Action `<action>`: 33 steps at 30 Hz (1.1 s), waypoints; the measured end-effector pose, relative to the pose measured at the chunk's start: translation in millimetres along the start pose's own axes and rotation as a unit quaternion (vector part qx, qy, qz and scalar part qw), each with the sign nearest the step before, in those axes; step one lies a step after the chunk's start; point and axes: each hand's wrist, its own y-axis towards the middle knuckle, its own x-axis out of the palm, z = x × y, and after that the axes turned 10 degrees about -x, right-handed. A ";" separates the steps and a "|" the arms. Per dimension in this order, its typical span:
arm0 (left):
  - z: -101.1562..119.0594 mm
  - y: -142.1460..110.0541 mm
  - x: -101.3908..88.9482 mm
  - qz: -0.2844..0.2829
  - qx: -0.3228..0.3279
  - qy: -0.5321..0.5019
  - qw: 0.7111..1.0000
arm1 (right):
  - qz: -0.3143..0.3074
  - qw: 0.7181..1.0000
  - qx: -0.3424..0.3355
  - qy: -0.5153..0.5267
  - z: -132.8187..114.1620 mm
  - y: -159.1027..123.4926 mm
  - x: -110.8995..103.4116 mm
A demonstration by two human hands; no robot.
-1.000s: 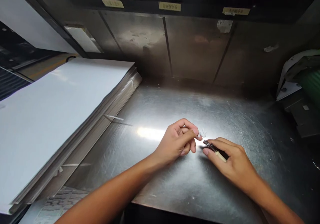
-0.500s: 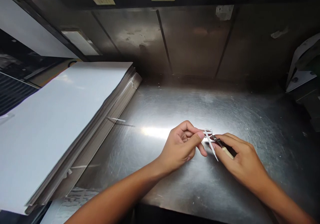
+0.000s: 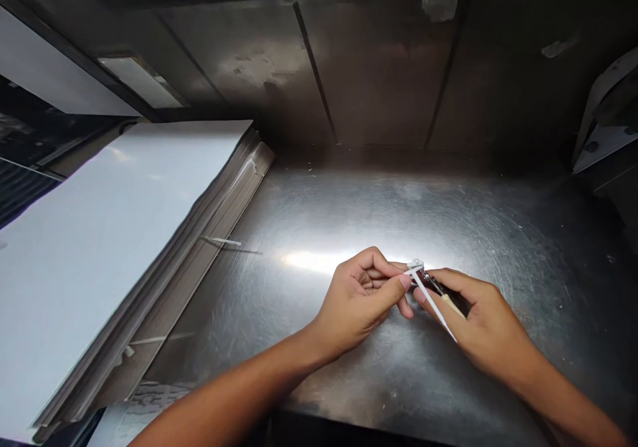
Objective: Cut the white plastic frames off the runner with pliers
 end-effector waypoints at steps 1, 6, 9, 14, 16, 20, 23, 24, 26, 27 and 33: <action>0.0 -0.3 0.4 0.004 0.005 0.001 1.000 | 0.000 1.000 0.005 0.000 -0.2 -0.1 -0.2; 1.8 -2.0 5.1 0.029 0.028 0.025 0.999 | 0.010 1.000 0.001 -0.008 1.1 -0.6 0.4; 3.5 -2.7 7.4 0.039 0.033 0.046 0.998 | 0.015 1.000 -0.011 -0.022 2.4 -1.0 1.4; 5.6 -3.4 5.7 0.061 0.023 0.064 0.996 | 0.014 0.998 -0.021 -0.055 1.6 -2.4 2.8; 6.0 -3.7 4.6 0.060 0.013 0.061 0.996 | 0.018 0.997 -0.027 -0.066 0.6 -3.5 3.5; 6.0 -4.6 5.4 0.051 -0.023 0.051 0.997 | 0.043 0.993 -0.057 -0.094 1.2 -5.2 6.0; 5.7 -5.6 7.5 0.047 -0.040 0.036 0.997 | 0.062 0.988 -0.096 -0.107 3.3 -4.8 8.2; 5.6 -5.9 7.8 0.047 -0.040 0.033 0.998 | 0.067 0.986 -0.108 -0.112 4.0 -4.5 8.7; 5.4 -6.0 7.5 0.052 -0.038 0.034 0.997 | 0.073 0.982 -0.127 -0.122 5.5 -4.0 9.1; 5.4 -5.8 6.7 0.054 -0.038 0.034 0.997 | 0.076 0.980 -0.135 -0.126 6.2 -3.9 9.0; 8.9 -1.6 2.5 0.037 -0.076 0.000 0.996 | 0.079 0.968 -0.155 -0.179 10.7 -5.0 7.1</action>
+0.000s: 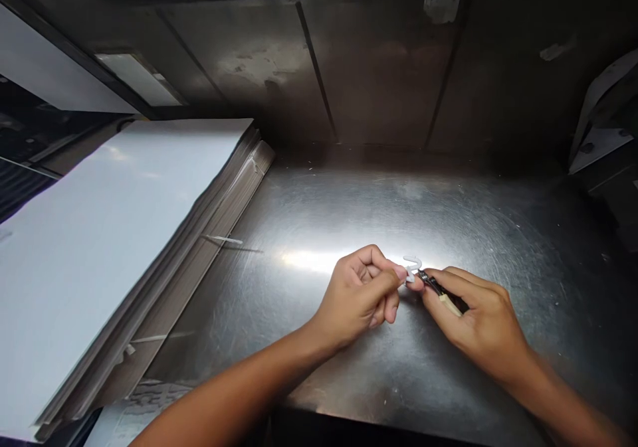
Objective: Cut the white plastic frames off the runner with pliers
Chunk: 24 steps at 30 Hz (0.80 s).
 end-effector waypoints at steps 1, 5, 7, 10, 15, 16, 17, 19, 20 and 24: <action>1.0 0.5 0.4 0.000 -0.011 -0.015 1.000 | 0.001 1.000 -0.003 -0.008 0.4 -0.3 -0.1; 2.1 2.4 2.5 -0.001 -0.055 -0.078 0.995 | 0.006 1.000 -0.021 -0.012 1.7 -0.9 -0.6; 1.0 4.1 2.7 -0.007 -0.071 -0.098 0.993 | 0.003 1.000 -0.024 -0.014 2.8 -1.3 -1.0; 0.1 6.3 2.5 -0.011 -0.089 -0.117 0.989 | -0.006 0.999 -0.024 -0.025 5.4 -2.4 -1.5; 3.2 4.0 1.8 -0.004 -0.065 -0.102 0.993 | -0.019 0.999 -0.001 -0.039 10.1 -3.7 -1.3; 3.7 2.6 1.5 -0.002 -0.050 -0.088 0.995 | -0.023 0.999 0.013 -0.036 10.4 -3.1 -1.6; 4.0 1.1 1.1 0.000 -0.033 -0.069 0.997 | -0.025 0.999 0.029 -0.028 10.2 -2.2 -2.3; 3.0 -1.8 0.3 0.003 -0.003 -0.028 1.000 | -0.008 0.998 0.056 0.006 7.7 0.5 -4.9; 1.9 -2.9 0.1 0.004 0.007 -0.011 1.000 | 0.006 0.997 0.066 0.028 5.2 2.2 -6.7; -3.0 -4.5 2.1 0.000 0.028 0.012 1.000 | 0.048 0.995 0.045 0.075 -8.3 7.8 -13.1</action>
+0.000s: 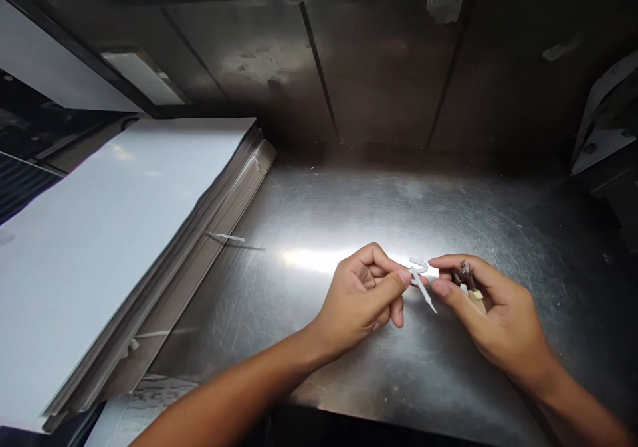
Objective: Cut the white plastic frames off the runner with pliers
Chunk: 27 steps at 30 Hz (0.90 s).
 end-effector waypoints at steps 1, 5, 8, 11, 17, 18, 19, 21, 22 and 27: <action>-0.4 0.2 1.1 -0.002 0.002 -0.001 1.000 | 0.003 1.000 -0.013 -0.002 -2.9 0.6 0.0; 1.7 1.3 4.3 -0.017 0.005 0.005 1.000 | 0.008 0.998 -0.056 -0.027 -5.9 0.6 2.0; 1.5 1.2 3.2 -0.021 0.017 0.020 0.999 | 0.002 0.997 -0.063 -0.038 -2.7 -1.4 2.4; -3.1 0.1 0.0 -0.028 0.025 0.027 0.999 | 0.007 0.998 -0.055 -0.040 -1.7 -3.0 1.5; -9.1 -3.4 -1.5 -0.028 0.007 0.038 0.999 | 0.017 0.996 -0.076 -0.043 -4.1 -2.9 0.6; -8.7 -3.7 -1.1 -0.030 0.001 0.035 0.999 | 0.019 0.996 -0.075 -0.039 -3.9 -3.0 0.7; -8.2 -3.8 -0.8 -0.034 -0.003 0.031 0.999 | 0.023 0.996 -0.076 -0.032 -3.4 -3.2 0.7; -7.4 -3.8 -1.0 -0.058 -0.007 0.017 0.998 | 0.036 0.996 -0.076 -0.012 -2.4 -4.1 0.7; -7.3 -3.7 -1.4 -0.074 -0.006 0.008 0.997 | 0.041 0.996 -0.078 0.000 -1.9 -4.6 0.7; -9.5 -3.8 -3.4 -0.139 -0.010 -0.027 0.990 | 0.051 0.994 -0.086 0.043 -2.8 -6.4 0.3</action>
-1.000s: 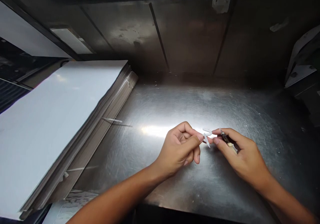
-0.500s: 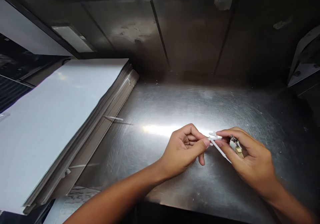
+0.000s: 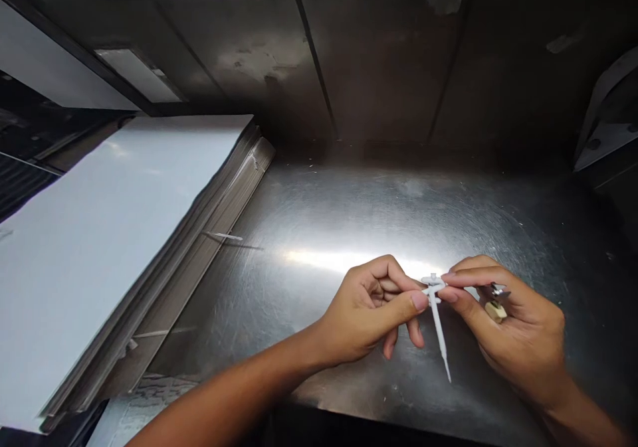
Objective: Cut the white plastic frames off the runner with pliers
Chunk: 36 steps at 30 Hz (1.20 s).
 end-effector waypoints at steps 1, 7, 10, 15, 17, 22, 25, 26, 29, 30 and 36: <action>-0.4 0.0 0.2 -0.008 0.003 -0.005 1.000 | 0.001 1.000 0.001 0.004 -0.7 0.2 0.1; -2.2 3.3 1.2 -0.022 0.027 -0.018 0.999 | -0.002 1.000 -0.003 0.022 -5.5 2.2 0.4; -4.6 4.5 0.0 -0.037 0.035 -0.019 0.999 | -0.005 1.000 0.001 0.019 -7.4 1.9 -0.5; -5.8 3.9 -0.5 -0.033 0.058 -0.018 0.998 | -0.024 0.999 0.006 0.027 -8.4 3.2 -0.2; -5.8 4.2 -1.4 -0.026 0.073 -0.016 0.997 | -0.029 0.999 0.014 0.024 -8.2 4.0 0.2; -4.1 4.2 -5.5 0.032 0.130 0.005 0.991 | -0.030 0.998 0.052 -0.015 -5.2 6.5 -1.9; -0.8 2.2 -6.1 0.077 0.172 0.045 0.981 | -0.056 0.996 0.071 -0.015 -2.5 8.8 -2.9; 0.1 1.5 -5.9 0.090 0.187 0.060 0.976 | -0.062 0.995 0.078 -0.010 -1.9 9.3 -2.9; 0.7 0.5 -5.3 0.109 0.232 0.104 0.961 | -0.070 0.993 0.096 -0.007 -1.1 9.4 -2.6; 0.0 0.6 -5.2 0.110 0.246 0.116 0.956 | -0.070 0.993 0.099 -0.012 -0.8 9.1 -2.4; -4.8 2.8 -3.9 0.115 0.291 0.188 0.931 | -0.079 0.991 0.100 -0.028 5.6 8.5 -1.0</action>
